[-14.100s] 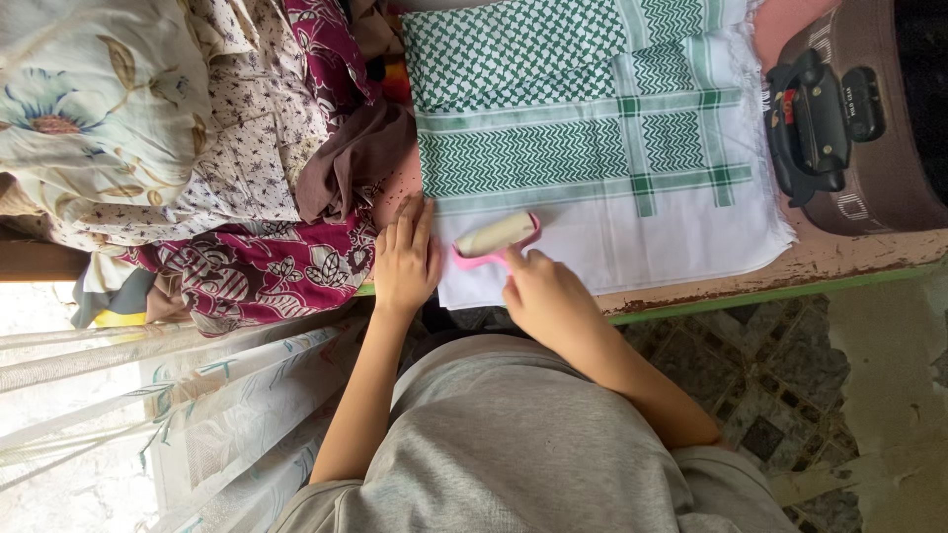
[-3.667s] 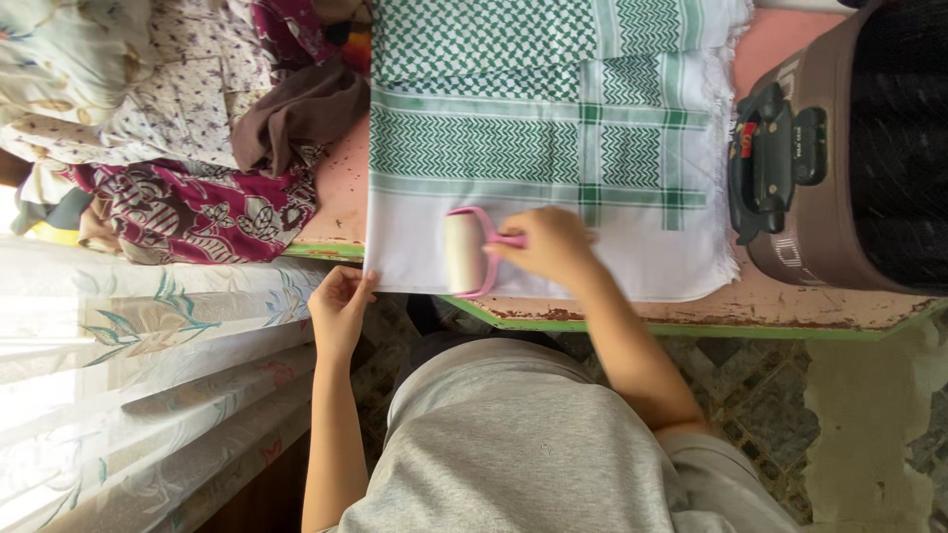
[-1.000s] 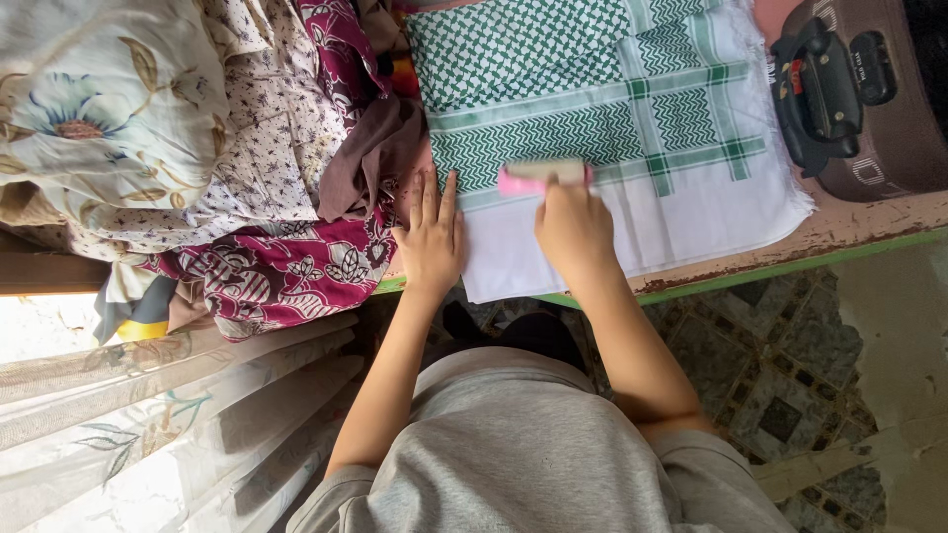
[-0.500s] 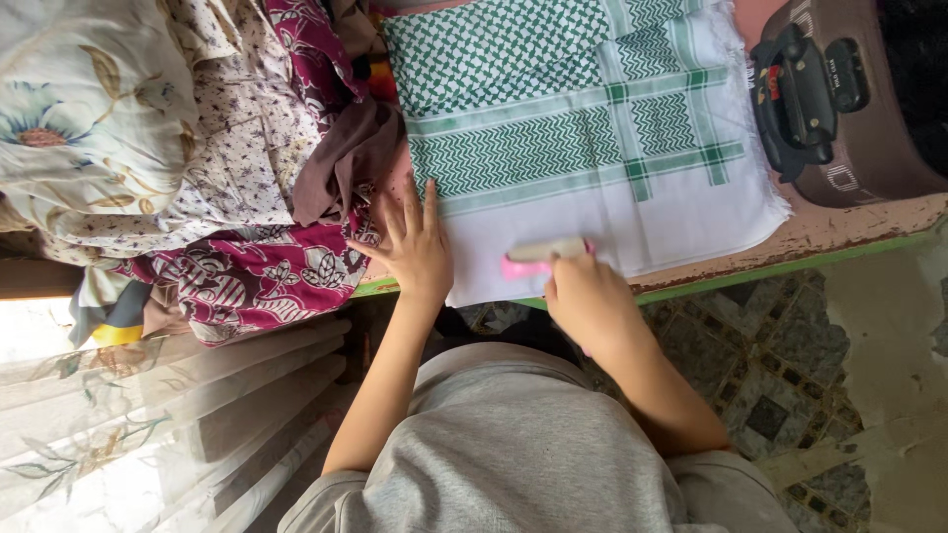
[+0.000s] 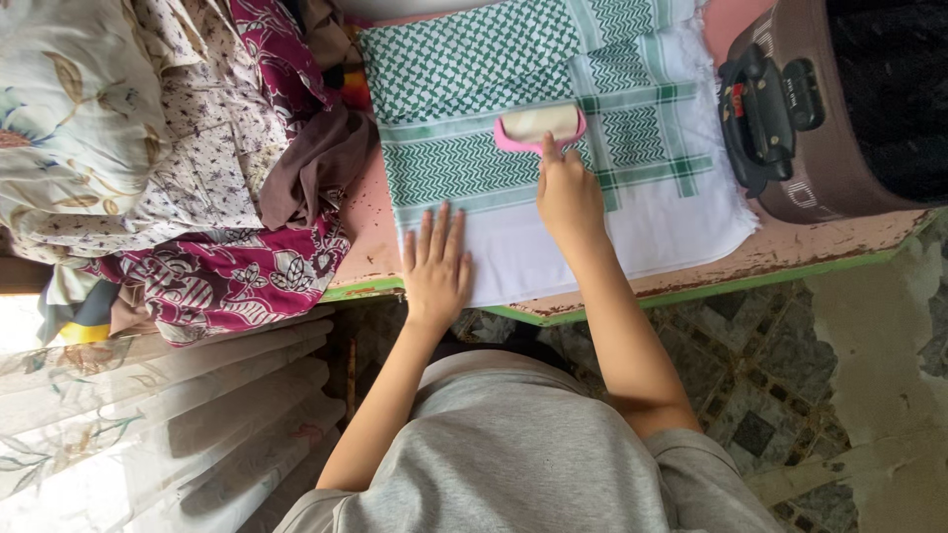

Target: The person uses a pink lint roller to roll over a white and green patterned cloth laid on a pink table. The person repeatedly rolls the cloth, occasionally adjusting its position, and folds the cloth in half before continuing to roll it.

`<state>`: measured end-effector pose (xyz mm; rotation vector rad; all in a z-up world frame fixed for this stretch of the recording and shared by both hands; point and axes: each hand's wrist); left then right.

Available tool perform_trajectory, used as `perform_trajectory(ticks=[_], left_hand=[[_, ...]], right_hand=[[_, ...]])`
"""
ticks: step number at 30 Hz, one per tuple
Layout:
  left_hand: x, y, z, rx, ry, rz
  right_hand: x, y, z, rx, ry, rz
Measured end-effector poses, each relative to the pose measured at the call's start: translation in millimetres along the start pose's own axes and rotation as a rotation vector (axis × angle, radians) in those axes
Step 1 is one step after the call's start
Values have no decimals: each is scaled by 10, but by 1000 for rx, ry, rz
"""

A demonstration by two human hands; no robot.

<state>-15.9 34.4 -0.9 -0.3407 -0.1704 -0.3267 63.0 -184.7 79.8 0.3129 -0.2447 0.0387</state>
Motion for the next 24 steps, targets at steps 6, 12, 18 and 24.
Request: perform_trajectory(ticks=[6, 12, 18, 24], left_hand=[[51, -82, 138, -8, -12, 44], [252, -517, -73, 15, 73, 204], [412, -1041, -395, -123, -28, -17], [425, -1089, -377, -40, 88, 29]], right_hand=[[-793, -145, 654, 24, 339, -3], [-1358, -253, 1018, 25, 491, -80], [-694, -726, 405, -62, 180, -66], [-18, -1048, -75, -23, 24, -5]])
Point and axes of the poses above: each hand's wrist, its own x-axis towards the middle knuckle, its own z-axis out of the back of the hand, y = z × x
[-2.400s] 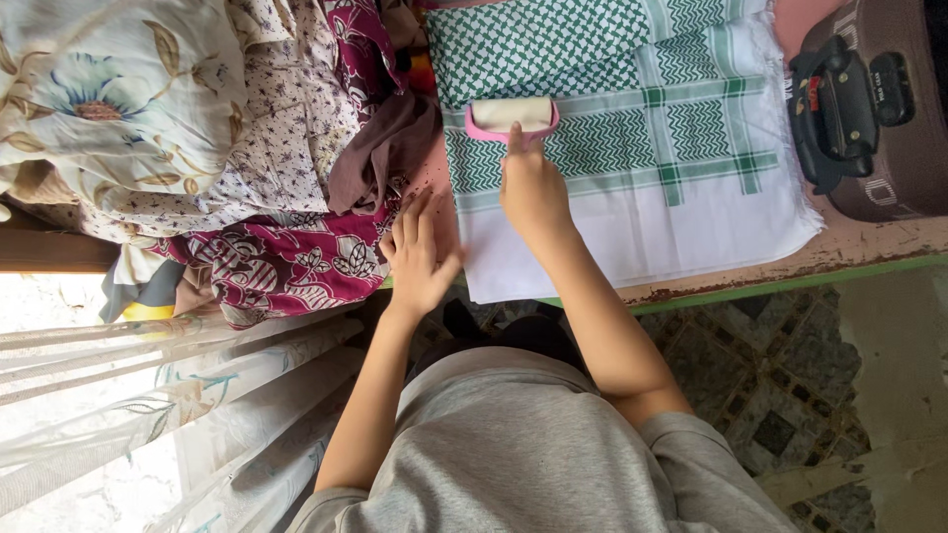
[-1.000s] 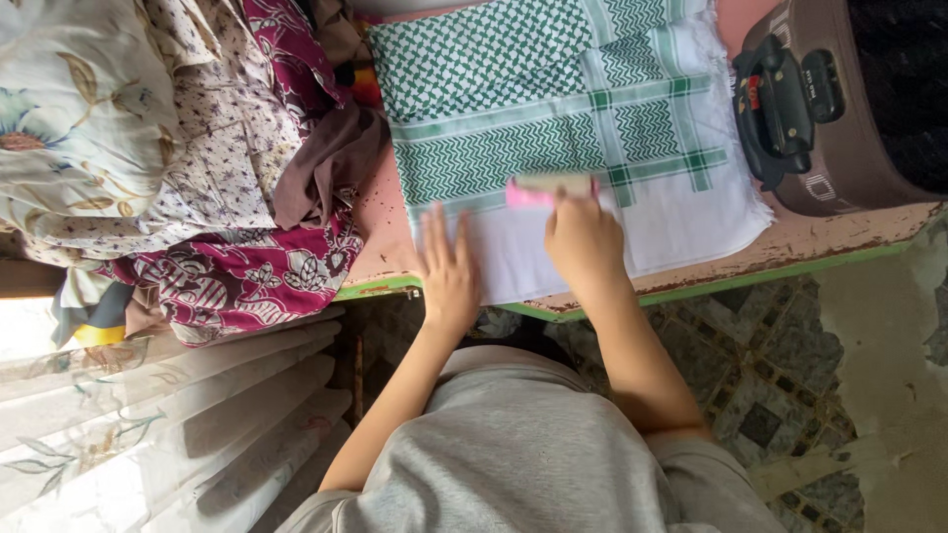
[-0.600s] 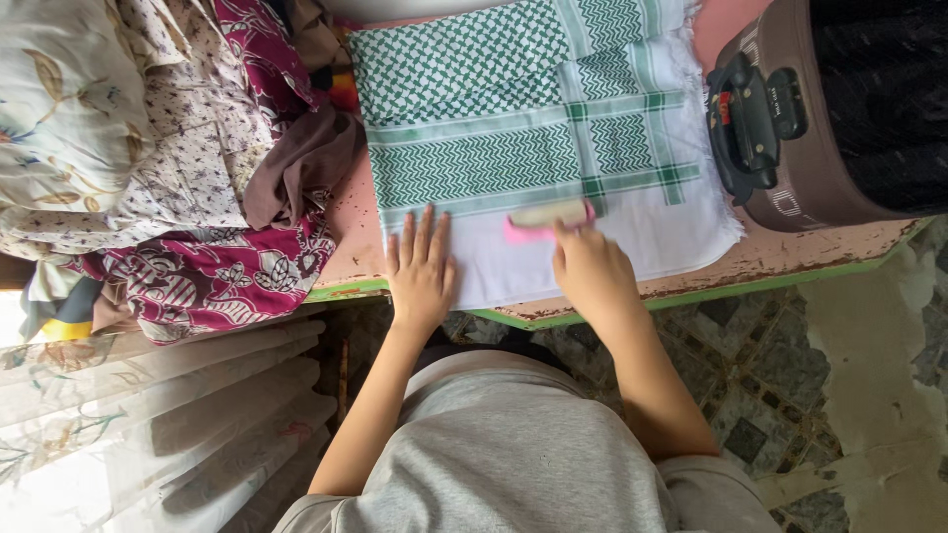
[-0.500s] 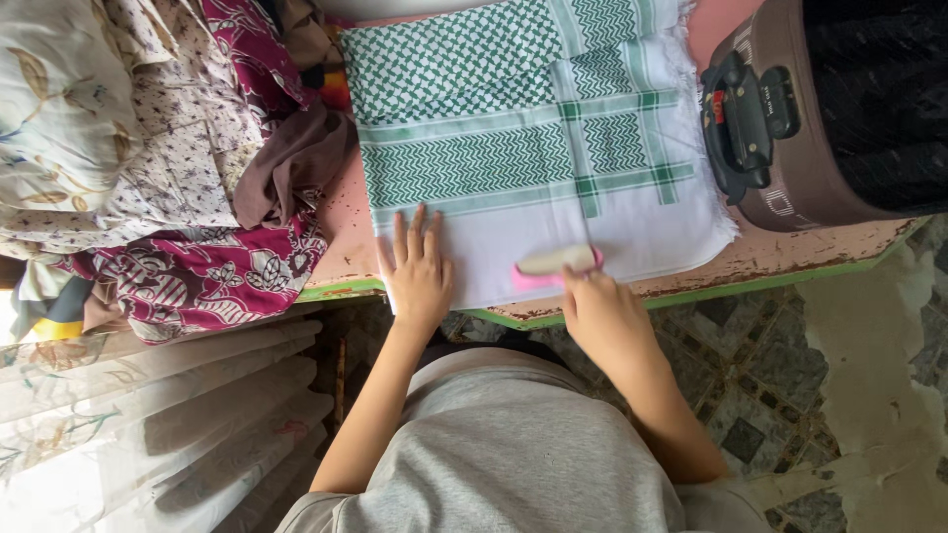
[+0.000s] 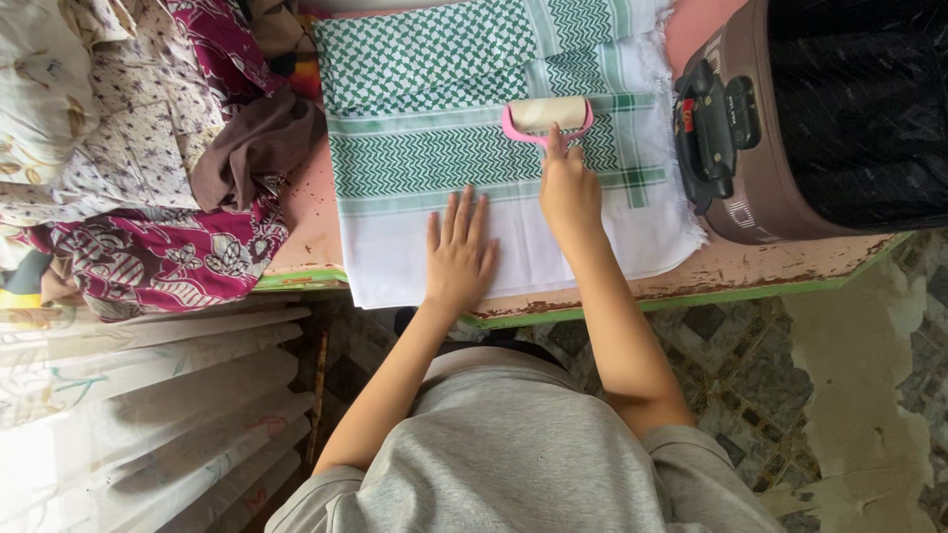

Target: The person uses a pink lint roller to roll over a white and green patterned cloth laid on a pink table. The person repeatedly rolls the cloth, occasionally adjusting its position, and folds the cloth in half before continuing to roll it.

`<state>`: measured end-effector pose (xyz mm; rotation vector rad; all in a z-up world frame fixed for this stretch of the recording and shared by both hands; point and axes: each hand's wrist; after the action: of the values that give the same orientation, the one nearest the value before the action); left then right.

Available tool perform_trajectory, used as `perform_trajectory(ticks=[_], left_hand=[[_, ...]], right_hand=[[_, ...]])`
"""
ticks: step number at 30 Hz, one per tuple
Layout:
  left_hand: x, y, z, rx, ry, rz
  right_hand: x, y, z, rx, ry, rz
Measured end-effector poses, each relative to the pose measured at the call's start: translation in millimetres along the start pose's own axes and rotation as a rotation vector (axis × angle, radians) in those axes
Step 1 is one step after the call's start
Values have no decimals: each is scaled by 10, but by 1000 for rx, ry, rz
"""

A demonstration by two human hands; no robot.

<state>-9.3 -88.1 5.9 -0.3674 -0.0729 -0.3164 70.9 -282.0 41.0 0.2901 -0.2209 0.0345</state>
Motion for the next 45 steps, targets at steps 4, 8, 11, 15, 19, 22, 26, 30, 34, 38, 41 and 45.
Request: perform_trajectory(ticks=[4, 8, 11, 15, 19, 22, 26, 30, 34, 38, 41, 45], left_hand=[[27, -10, 14, 29, 11, 2], [11, -19, 10, 27, 17, 15], [28, -25, -8, 36, 24, 21], [-2, -29, -10, 35, 20, 32], [-2, -41, -2, 32, 22, 38], [2, -45, 3, 35, 12, 39], [-5, -39, 24, 7, 5, 46], [5, -61, 35, -10, -1, 52], [4, -68, 36, -4, -3, 59], [6, -74, 29, 3, -10, 59], [15, -64, 40, -3, -25, 53], [-24, -39, 53, -147, -89, 22]], right_hand=[[-343, -125, 245, 1, 53, 88], [-1060, -134, 839, -28, 312, 32], [-1287, -163, 1130, -44, 475, -12], [-1136, -317, 1028, -24, 461, -76], [-480, -613, 560, -58, 170, -60], [56, -773, 268, -90, 12, -56], [164, -830, 308, -91, -37, -15], [-369, -817, 822, -94, 118, 38], [-926, -758, 1314, -92, 542, -163], [-965, -796, 1374, -141, 594, -154], [-609, -832, 1139, -55, 313, -27], [22, -770, 742, 6, 70, -63]])
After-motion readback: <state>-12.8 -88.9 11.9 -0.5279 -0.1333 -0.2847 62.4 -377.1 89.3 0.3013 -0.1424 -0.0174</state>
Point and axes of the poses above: each hand's wrist, its own x-axis towards the middle knuckle, its own z-axis out of the back of the hand, y = z × x
